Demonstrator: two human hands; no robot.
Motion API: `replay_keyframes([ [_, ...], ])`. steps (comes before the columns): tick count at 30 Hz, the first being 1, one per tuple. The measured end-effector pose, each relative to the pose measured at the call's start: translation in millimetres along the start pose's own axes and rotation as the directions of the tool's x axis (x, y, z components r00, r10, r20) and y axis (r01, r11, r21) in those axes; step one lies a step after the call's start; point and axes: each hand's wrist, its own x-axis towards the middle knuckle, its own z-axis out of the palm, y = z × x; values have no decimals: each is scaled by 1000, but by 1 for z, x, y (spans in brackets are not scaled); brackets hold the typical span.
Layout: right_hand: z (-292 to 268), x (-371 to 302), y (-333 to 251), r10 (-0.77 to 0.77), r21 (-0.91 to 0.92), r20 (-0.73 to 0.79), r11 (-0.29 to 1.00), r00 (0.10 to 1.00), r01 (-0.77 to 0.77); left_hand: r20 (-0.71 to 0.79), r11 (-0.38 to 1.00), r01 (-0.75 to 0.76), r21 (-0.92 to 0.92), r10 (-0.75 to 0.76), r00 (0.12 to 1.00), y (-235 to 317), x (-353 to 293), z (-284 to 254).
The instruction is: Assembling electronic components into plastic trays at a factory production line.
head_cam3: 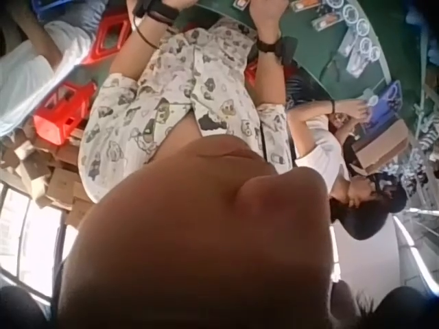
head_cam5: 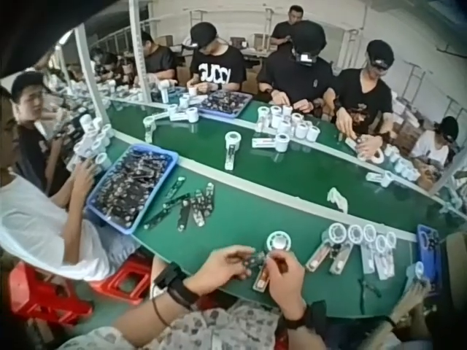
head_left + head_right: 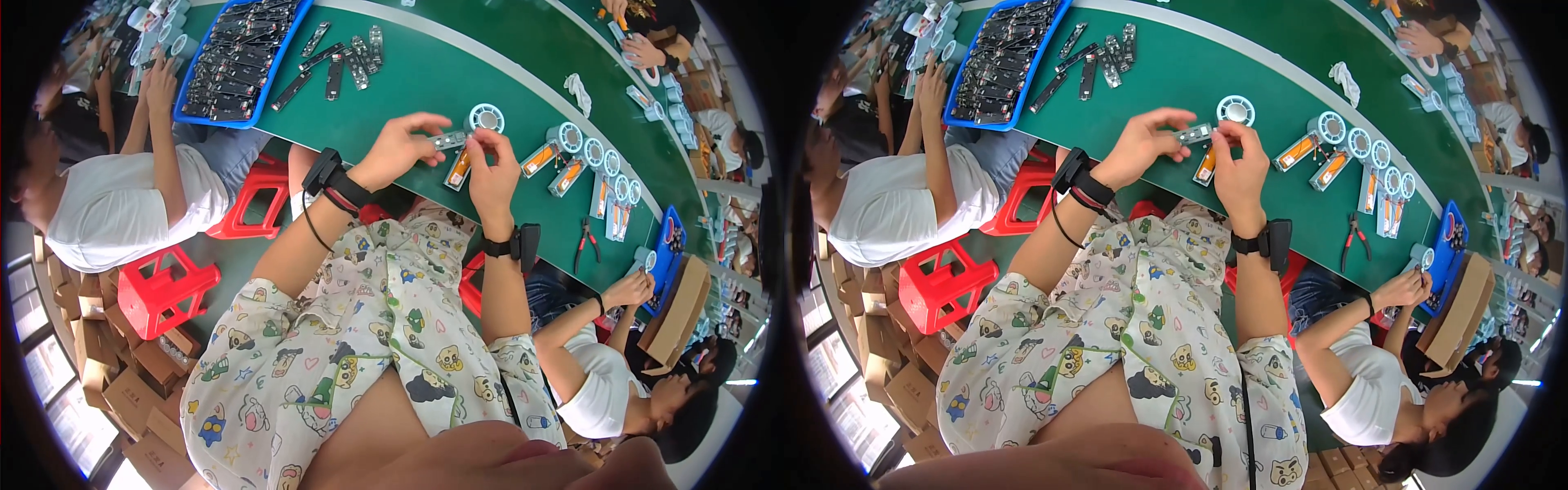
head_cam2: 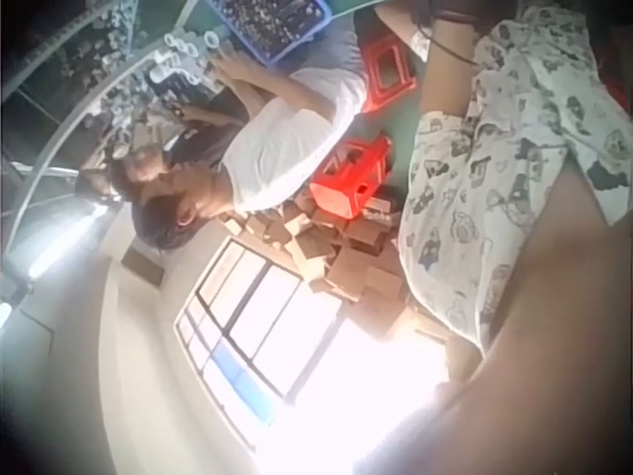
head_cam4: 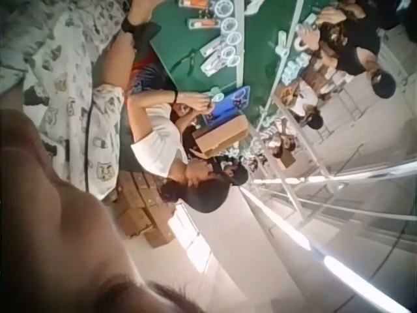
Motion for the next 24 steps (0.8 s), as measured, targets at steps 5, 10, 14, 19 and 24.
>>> replay_keyframes([
  [5, -1, 1, 2, 6, 18, 10, 1000, 1000, -6, 120, 901, -220, 374, 188, 975, -15, 4, 8],
  [10, -2, 1, -4, -75, -58, -24, 996, 997, 74, 26, 929, -128, 347, 127, 992, -19, 3, 11],
  [14, 3, 1, -10, -214, -165, -24, 964, 977, 207, 59, 826, -315, 467, 326, 943, -24, 0, 21],
  [19, 3, 0, -9, -251, -221, -25, 945, 968, 240, 78, 627, -363, 690, 434, 898, -18, -7, 29],
  [24, 2, -1, -9, -288, -255, -28, 928, 957, 271, 64, 635, -333, 697, 407, 911, -15, -9, 29],
])
